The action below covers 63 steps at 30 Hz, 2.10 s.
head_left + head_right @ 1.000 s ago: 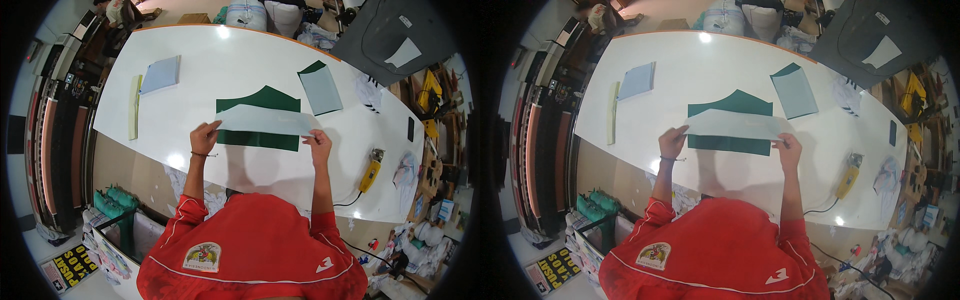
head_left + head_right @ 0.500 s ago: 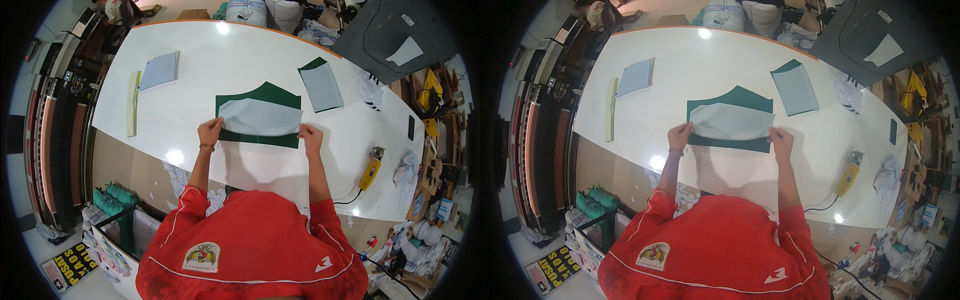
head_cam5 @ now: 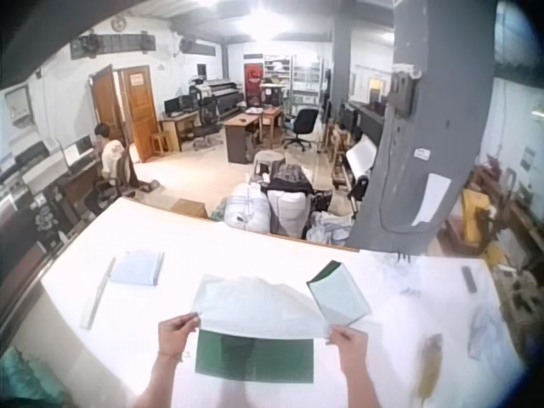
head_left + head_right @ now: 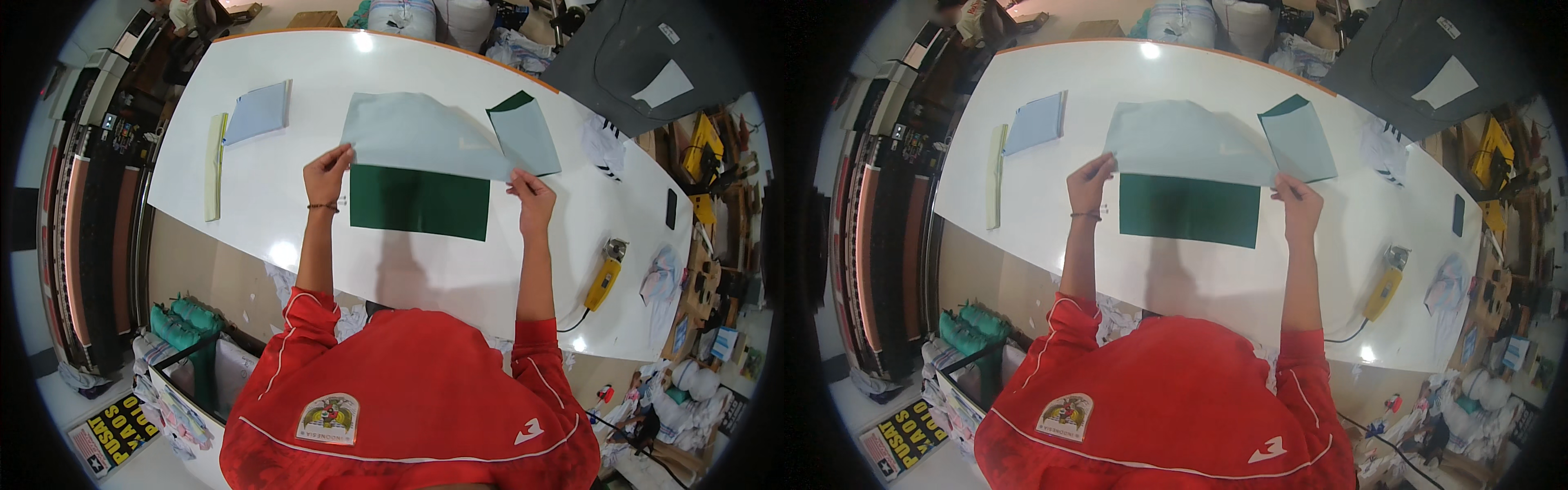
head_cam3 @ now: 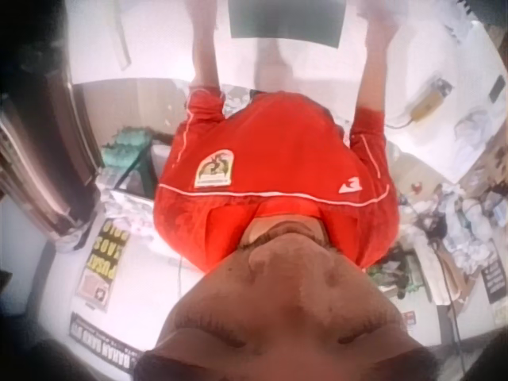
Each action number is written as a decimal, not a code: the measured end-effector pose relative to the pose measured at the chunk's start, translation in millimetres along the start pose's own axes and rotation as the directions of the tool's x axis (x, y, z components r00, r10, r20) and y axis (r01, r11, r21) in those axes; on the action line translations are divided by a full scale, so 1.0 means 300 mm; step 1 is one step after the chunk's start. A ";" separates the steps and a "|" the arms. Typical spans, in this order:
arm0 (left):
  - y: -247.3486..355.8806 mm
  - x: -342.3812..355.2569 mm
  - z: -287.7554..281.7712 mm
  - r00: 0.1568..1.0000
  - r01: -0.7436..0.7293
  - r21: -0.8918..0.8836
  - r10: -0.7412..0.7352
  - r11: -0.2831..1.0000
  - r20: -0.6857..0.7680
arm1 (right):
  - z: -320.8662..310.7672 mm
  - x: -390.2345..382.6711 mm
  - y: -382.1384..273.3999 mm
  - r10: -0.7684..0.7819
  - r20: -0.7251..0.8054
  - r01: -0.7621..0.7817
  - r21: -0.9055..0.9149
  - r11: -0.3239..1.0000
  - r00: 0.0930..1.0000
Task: The person aligns paper templates on green, blue, and white fabric pieces, then uses a yellow electric fabric cutter to cut along the template edges. They handle multiple fabric colors and templates, flipping and repositioning pieces as needed.
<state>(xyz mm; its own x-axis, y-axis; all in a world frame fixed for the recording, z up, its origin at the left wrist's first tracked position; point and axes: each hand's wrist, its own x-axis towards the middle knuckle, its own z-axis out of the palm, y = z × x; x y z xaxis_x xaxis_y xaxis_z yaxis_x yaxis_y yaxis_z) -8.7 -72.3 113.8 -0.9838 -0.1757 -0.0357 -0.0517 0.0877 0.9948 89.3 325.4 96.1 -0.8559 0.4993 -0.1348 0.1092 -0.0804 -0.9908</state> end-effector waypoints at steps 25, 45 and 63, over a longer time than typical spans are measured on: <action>-0.346 -0.205 -0.184 0.944 0.152 0.594 -0.295 0.790 0.151 | -0.112 -0.202 0.376 0.111 0.160 -0.006 -0.547 0.837 0.981; -0.340 -0.154 -0.229 0.907 0.232 0.608 -0.394 0.759 0.147 | -0.146 -0.171 0.361 0.205 0.223 -0.067 -0.506 0.860 0.953; -0.352 -0.228 -0.110 0.981 0.019 0.820 -0.168 0.572 0.095 | 0.006 -0.246 0.355 0.001 0.022 0.019 -0.893 0.449 1.000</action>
<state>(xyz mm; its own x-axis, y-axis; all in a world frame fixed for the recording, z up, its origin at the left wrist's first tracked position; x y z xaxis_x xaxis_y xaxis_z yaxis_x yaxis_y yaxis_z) 69.6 -102.1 14.3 -0.9728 -0.0941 -0.2117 -0.1890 0.8507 0.4905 163.2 278.6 0.7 -0.8666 0.4803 -0.1356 0.4844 0.7439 -0.4605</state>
